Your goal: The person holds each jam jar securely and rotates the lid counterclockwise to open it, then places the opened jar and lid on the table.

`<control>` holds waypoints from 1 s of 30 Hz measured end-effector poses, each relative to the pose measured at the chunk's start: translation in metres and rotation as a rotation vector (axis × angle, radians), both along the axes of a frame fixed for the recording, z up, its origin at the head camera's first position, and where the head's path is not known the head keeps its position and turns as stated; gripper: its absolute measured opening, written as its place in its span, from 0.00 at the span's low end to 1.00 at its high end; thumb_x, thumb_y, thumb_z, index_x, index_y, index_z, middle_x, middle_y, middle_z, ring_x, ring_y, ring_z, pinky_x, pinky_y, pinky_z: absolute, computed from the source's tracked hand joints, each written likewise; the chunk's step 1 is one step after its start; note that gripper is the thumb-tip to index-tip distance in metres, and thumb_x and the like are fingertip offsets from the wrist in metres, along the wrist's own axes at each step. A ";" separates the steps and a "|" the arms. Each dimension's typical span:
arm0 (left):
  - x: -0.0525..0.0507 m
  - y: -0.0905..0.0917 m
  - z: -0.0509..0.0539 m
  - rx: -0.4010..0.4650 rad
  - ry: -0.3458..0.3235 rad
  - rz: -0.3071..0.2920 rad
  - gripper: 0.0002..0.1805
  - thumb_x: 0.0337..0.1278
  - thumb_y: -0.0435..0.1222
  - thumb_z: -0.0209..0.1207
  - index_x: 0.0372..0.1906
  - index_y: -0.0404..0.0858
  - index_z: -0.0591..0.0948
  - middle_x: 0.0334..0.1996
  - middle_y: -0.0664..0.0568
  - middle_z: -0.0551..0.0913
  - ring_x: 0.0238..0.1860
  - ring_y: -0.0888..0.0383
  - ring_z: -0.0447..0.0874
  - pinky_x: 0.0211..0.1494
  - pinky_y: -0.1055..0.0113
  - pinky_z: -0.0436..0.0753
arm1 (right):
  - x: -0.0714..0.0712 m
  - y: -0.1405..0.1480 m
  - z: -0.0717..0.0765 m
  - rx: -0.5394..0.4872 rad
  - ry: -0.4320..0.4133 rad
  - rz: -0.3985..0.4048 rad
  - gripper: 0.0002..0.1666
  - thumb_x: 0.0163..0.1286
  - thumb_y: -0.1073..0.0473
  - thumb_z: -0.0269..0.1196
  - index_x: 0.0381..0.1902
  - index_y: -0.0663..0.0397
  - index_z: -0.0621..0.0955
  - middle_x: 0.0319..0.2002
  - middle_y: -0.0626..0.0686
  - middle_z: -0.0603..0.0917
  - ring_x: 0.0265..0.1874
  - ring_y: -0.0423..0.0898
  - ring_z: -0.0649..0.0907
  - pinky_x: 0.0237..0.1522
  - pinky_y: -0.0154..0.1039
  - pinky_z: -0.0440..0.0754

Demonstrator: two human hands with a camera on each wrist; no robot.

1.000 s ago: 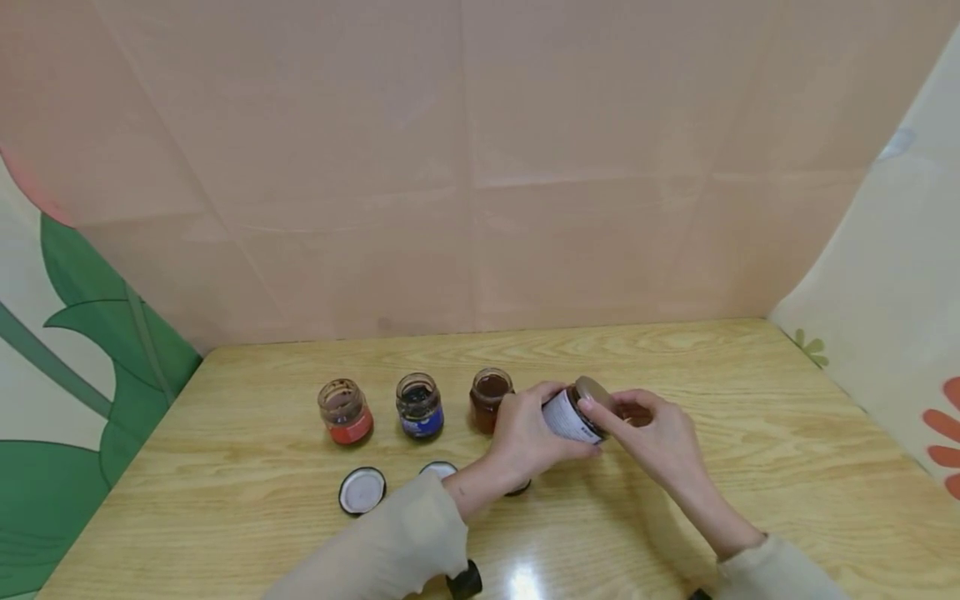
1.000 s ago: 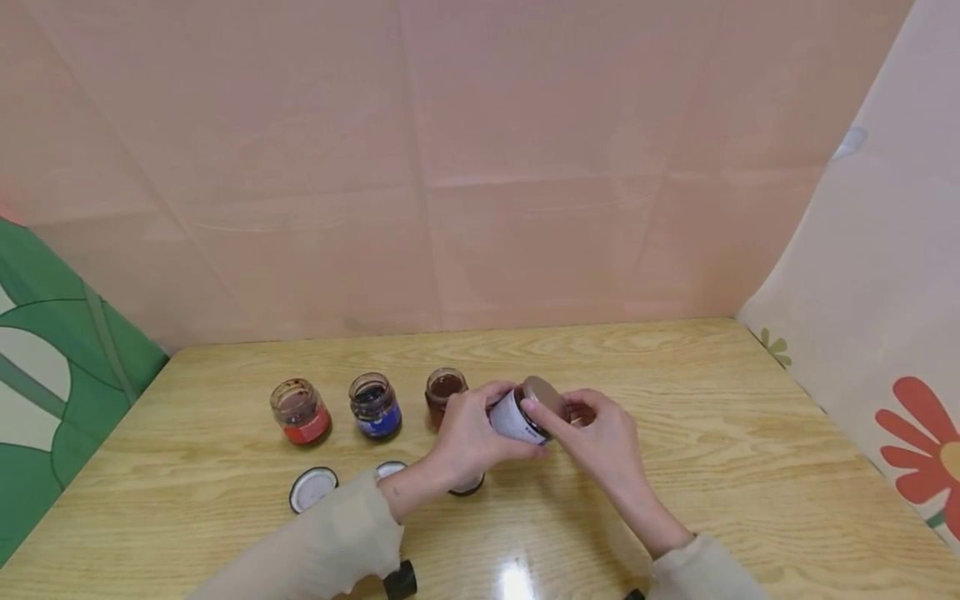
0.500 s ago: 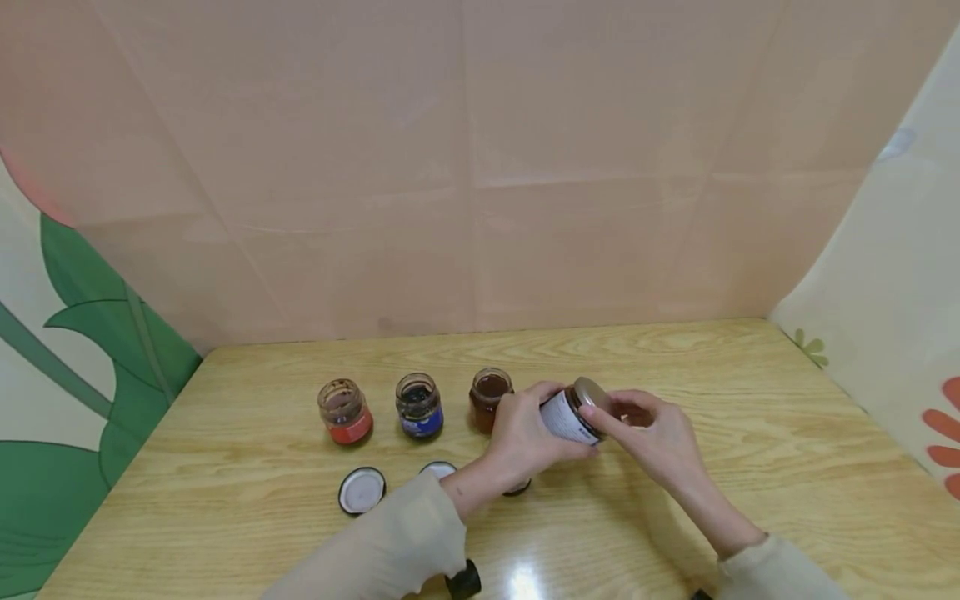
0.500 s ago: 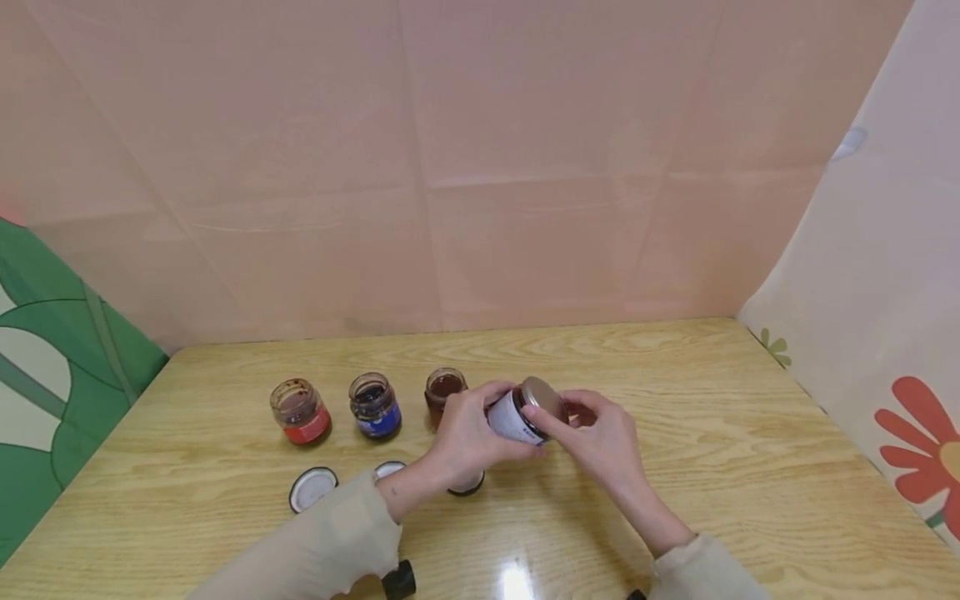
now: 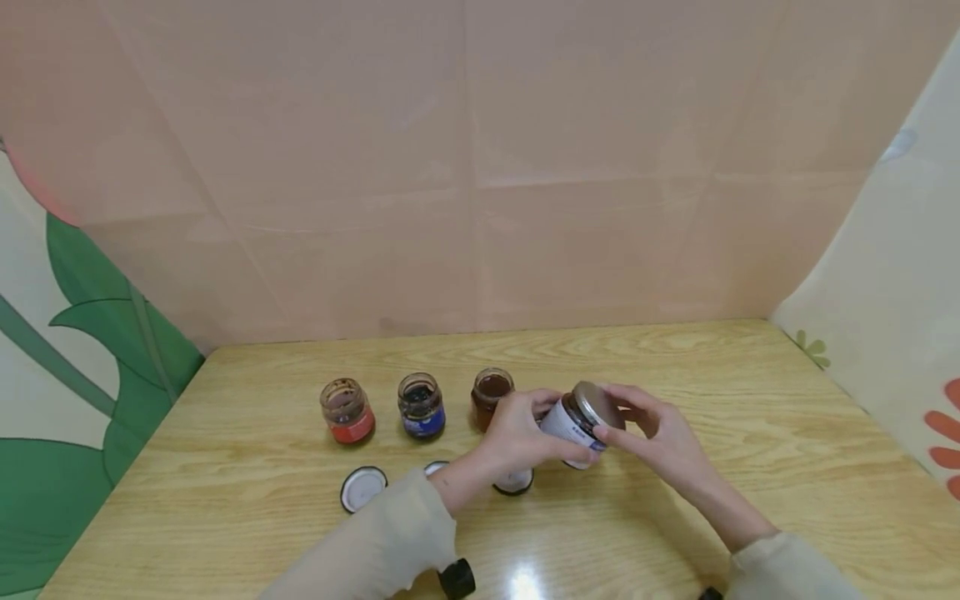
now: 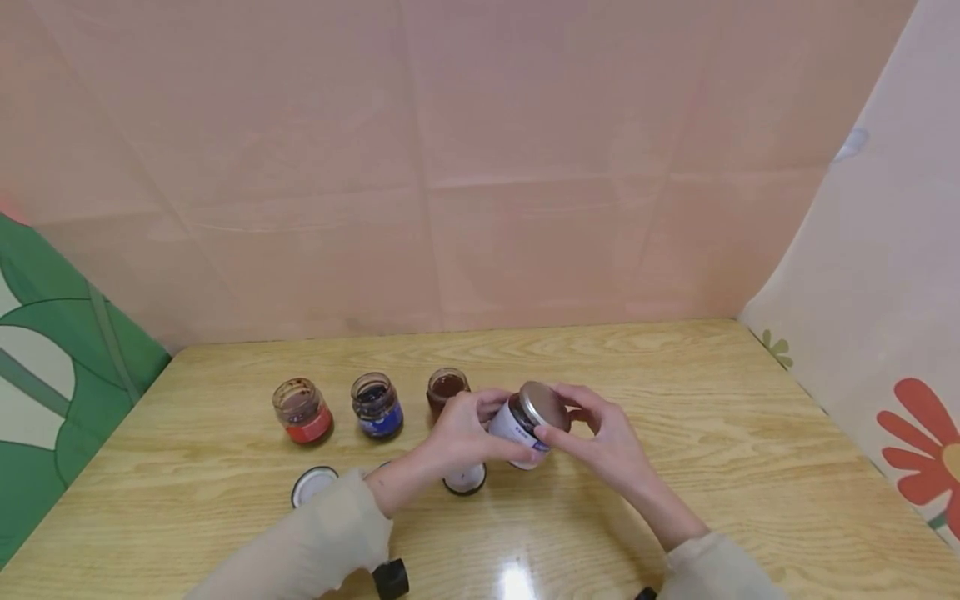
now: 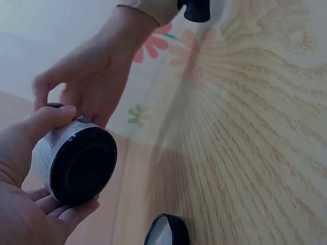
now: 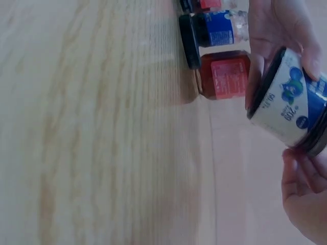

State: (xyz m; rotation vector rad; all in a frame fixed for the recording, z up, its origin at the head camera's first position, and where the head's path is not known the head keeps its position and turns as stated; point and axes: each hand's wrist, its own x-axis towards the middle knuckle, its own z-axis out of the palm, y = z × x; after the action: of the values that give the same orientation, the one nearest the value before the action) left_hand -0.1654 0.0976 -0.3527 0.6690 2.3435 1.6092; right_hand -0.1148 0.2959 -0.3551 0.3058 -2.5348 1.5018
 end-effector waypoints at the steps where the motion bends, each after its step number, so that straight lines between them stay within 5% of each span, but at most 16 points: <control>1: 0.000 0.000 0.000 0.004 -0.015 -0.006 0.35 0.27 0.41 0.80 0.52 0.43 0.82 0.46 0.57 0.85 0.44 0.68 0.81 0.47 0.75 0.78 | 0.000 0.001 0.000 -0.003 0.012 0.020 0.27 0.64 0.63 0.64 0.61 0.61 0.74 0.57 0.59 0.78 0.48 0.29 0.77 0.47 0.32 0.79; 5: -0.001 0.000 0.000 -0.021 0.007 -0.014 0.36 0.28 0.42 0.79 0.53 0.43 0.81 0.48 0.57 0.85 0.46 0.66 0.81 0.50 0.74 0.78 | -0.001 0.003 -0.001 0.002 0.029 0.073 0.29 0.65 0.65 0.62 0.63 0.62 0.72 0.59 0.61 0.77 0.50 0.32 0.78 0.46 0.33 0.79; 10: -0.001 0.001 0.000 -0.047 0.031 -0.007 0.37 0.29 0.44 0.79 0.54 0.44 0.81 0.47 0.58 0.84 0.45 0.67 0.80 0.49 0.73 0.78 | 0.001 0.001 0.002 0.069 0.012 0.056 0.32 0.67 0.61 0.61 0.68 0.56 0.68 0.63 0.62 0.74 0.52 0.50 0.79 0.47 0.37 0.79; 14: 0.001 0.003 0.001 -0.046 0.061 0.004 0.37 0.28 0.45 0.80 0.53 0.45 0.81 0.45 0.59 0.85 0.41 0.68 0.80 0.44 0.74 0.79 | 0.001 -0.007 0.006 0.154 0.020 -0.101 0.28 0.67 0.54 0.62 0.63 0.56 0.73 0.55 0.59 0.80 0.47 0.51 0.80 0.44 0.35 0.79; 18: 0.004 0.006 0.004 -0.051 0.104 0.022 0.38 0.27 0.44 0.80 0.54 0.45 0.80 0.45 0.58 0.85 0.39 0.68 0.79 0.41 0.75 0.78 | 0.001 -0.014 0.013 0.247 -0.018 -0.280 0.25 0.64 0.42 0.64 0.48 0.55 0.79 0.39 0.53 0.83 0.36 0.45 0.79 0.34 0.33 0.76; 22: 0.007 0.008 0.006 -0.074 0.144 0.045 0.38 0.28 0.44 0.80 0.55 0.44 0.79 0.46 0.57 0.85 0.40 0.67 0.79 0.40 0.75 0.78 | 0.001 -0.016 0.019 0.289 -0.095 -0.347 0.28 0.59 0.35 0.65 0.39 0.54 0.78 0.30 0.52 0.79 0.29 0.44 0.76 0.29 0.34 0.73; 25: 0.007 0.007 0.005 -0.079 0.157 0.063 0.39 0.27 0.45 0.80 0.55 0.43 0.80 0.46 0.55 0.85 0.40 0.66 0.79 0.40 0.75 0.78 | 0.001 -0.015 0.020 0.279 -0.096 -0.322 0.28 0.59 0.37 0.66 0.41 0.55 0.79 0.31 0.52 0.79 0.30 0.43 0.78 0.30 0.34 0.74; 30: 0.008 0.005 0.002 -0.084 0.144 0.077 0.39 0.26 0.44 0.80 0.54 0.43 0.80 0.46 0.55 0.85 0.40 0.65 0.80 0.41 0.73 0.78 | 0.002 -0.010 0.019 0.257 0.016 -0.193 0.26 0.59 0.46 0.69 0.51 0.54 0.81 0.40 0.51 0.82 0.35 0.41 0.78 0.35 0.34 0.77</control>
State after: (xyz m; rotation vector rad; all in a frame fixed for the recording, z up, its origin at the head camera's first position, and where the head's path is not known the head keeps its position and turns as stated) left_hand -0.1575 0.1023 -0.3506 0.7069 2.5532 1.5301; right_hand -0.1129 0.2858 -0.3363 0.1015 -2.6576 1.1040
